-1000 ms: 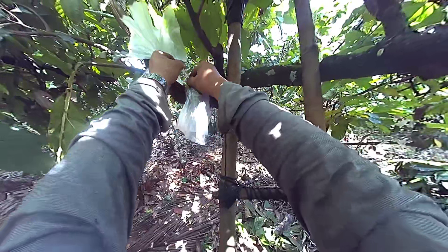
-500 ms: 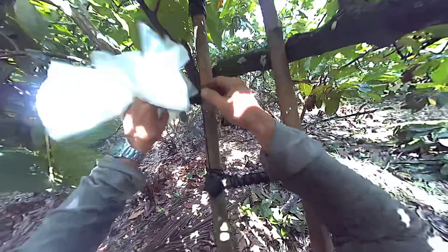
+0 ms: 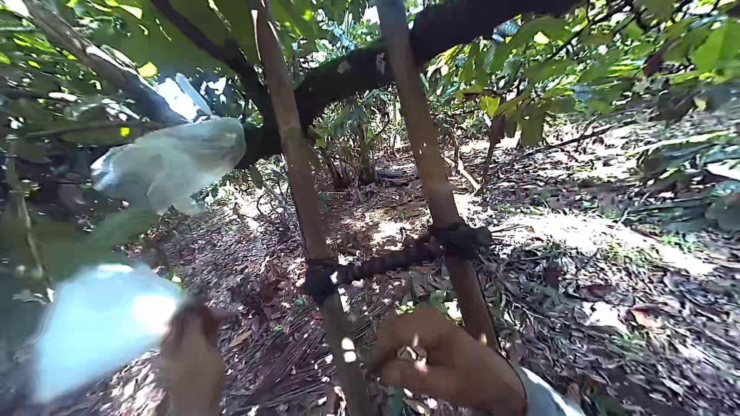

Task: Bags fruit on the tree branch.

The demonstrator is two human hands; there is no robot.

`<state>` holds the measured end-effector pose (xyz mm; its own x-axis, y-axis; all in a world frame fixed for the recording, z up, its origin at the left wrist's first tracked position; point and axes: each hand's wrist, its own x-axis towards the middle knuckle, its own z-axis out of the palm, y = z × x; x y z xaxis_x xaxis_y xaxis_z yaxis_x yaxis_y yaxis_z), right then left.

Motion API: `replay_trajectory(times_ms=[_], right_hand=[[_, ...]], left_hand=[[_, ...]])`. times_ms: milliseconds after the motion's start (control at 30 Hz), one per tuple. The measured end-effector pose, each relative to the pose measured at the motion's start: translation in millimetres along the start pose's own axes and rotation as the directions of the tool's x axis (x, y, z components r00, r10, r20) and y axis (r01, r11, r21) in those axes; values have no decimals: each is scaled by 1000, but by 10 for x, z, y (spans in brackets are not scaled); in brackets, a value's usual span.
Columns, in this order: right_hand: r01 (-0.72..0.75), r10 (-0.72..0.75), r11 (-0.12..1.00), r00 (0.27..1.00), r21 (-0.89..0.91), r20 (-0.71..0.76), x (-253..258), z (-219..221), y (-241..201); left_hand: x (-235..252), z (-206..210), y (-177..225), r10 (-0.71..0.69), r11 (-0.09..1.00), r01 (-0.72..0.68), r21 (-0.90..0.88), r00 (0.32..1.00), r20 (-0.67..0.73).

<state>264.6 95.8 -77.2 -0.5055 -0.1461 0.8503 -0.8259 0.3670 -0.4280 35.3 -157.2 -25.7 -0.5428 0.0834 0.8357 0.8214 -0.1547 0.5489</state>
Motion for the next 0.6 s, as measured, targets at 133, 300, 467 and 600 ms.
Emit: replay_trajectory(times_ms=[133, 300, 467, 600], right_hand=[[-360, 352, 931, 929, 59, 112, -560, 412, 349], [-606, 629, 773, 771, 185, -99, -745, 808, 559], [-557, 570, 822, 804, 119, -168, -603, 1156, 501], [-595, 576, 802, 795, -58, -189, -682, 1292, 613]], left_hand=[[-1468, 168, -473, -403, 910, 416, 1, 882, 242], [-2140, 184, -177, -265, 916, 375, -144, 833, 486], [-2260, 108, -131, -247, 938, 339, -72, 801, 546], [-2423, 46, -73, -523, 810, 580, -83, 780, 343]])
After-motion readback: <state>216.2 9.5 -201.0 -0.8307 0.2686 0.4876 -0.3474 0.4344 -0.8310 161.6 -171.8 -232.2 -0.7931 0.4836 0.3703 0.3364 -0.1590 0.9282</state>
